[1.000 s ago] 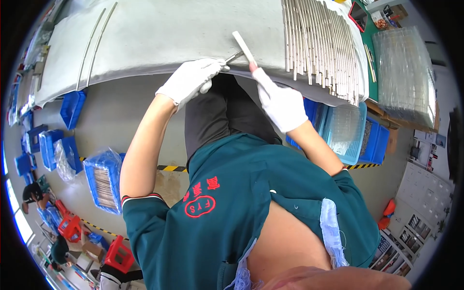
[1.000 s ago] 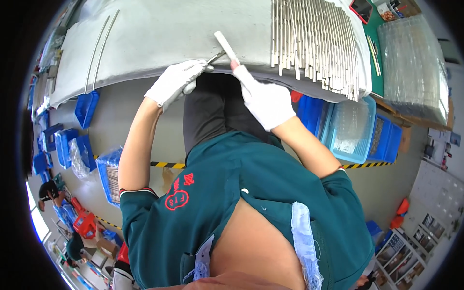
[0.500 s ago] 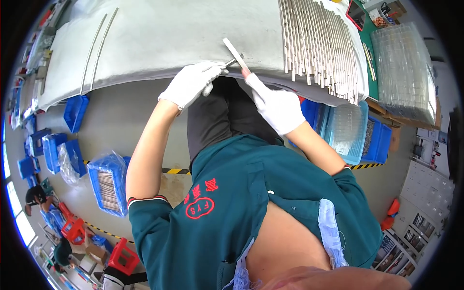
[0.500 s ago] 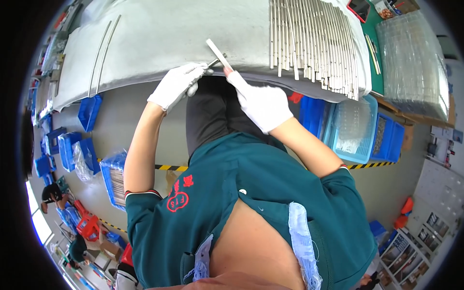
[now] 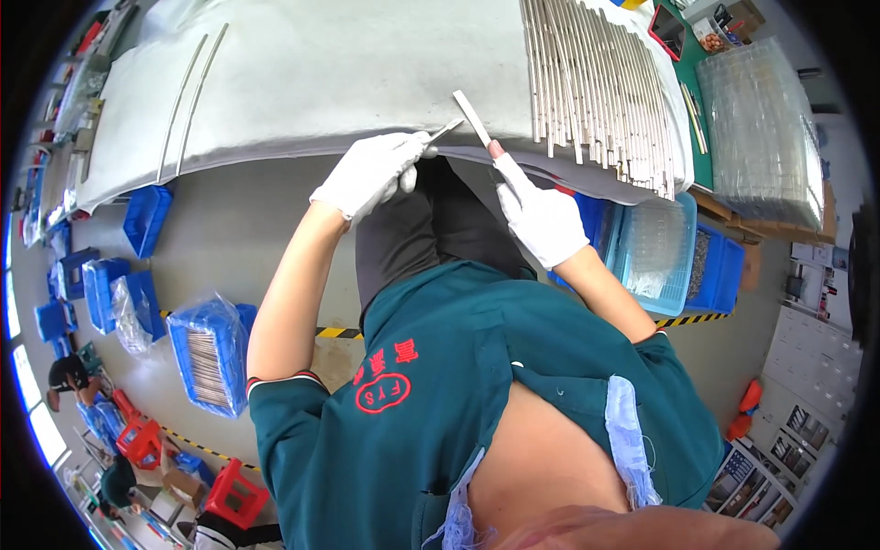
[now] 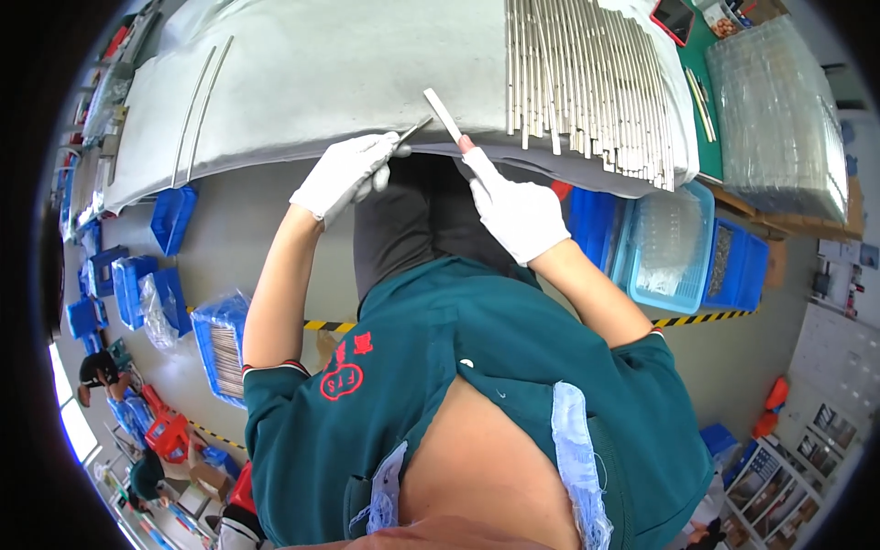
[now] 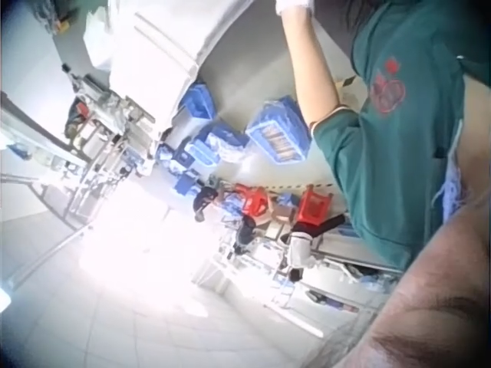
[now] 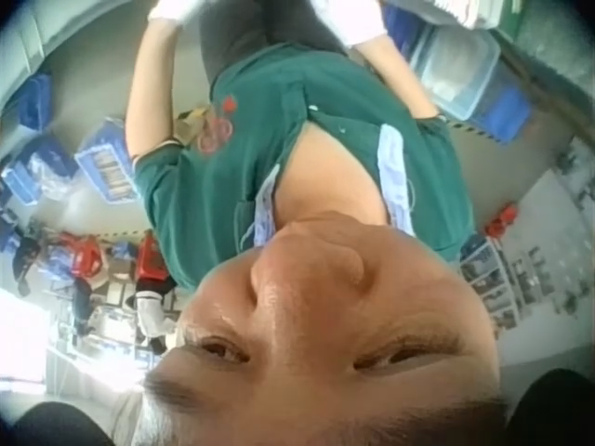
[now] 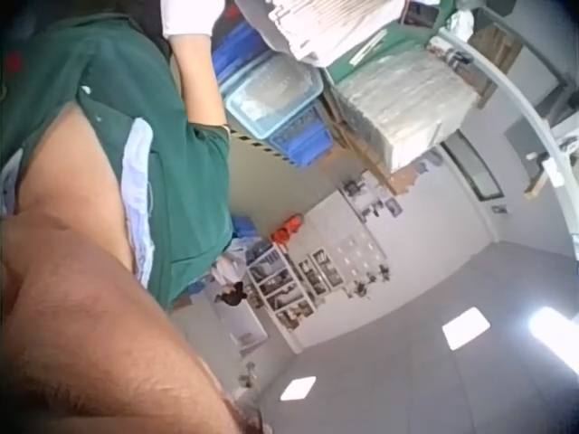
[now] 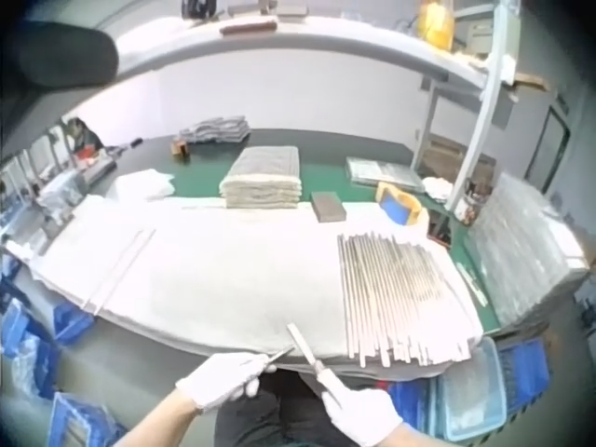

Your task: Manually filing the ends of thin metal rods to smooth them in a workshop environment.

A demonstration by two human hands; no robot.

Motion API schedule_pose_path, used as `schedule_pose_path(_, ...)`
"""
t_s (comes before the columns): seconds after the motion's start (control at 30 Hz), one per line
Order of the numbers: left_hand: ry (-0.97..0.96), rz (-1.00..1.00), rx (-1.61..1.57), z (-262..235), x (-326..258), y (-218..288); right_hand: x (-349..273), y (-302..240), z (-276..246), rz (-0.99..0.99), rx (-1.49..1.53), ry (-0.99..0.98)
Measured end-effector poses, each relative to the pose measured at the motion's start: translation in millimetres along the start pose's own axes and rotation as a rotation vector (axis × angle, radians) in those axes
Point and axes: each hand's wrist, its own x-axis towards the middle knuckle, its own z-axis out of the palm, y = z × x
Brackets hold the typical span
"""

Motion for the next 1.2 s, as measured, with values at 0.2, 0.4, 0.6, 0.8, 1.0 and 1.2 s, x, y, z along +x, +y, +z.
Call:
schedule_pose_path(0.2, 0.009, 0.011, -0.101, -2, 0, -2, 0, -10, -19, 0.026, -0.005, -0.014)
schedule_pose_path(0.4, 0.014, 0.121, -0.006, -1, 4, -1, 26, -10, -13, -0.088, -0.015, 0.062)
schedule_pose_path(0.6, 0.036, 0.096, -0.030, -1, 5, 1, 9, -12, -19, -0.080, -0.136, -0.042)
schedule_pose_path(0.8, 0.015, 0.132, -0.008, 0, 3, 1, 31, -10, -8, -0.040, -0.019, 0.092)
schedule_pose_path(1.0, 0.034, 0.098, -0.039, 1, 5, -3, -1, -11, -14, -0.071, -0.161, -0.042)
schedule_pose_path(1.2, 0.041, 0.103, -0.031, 2, 4, 2, 20, -13, -9, -0.022, -0.073, 0.009)
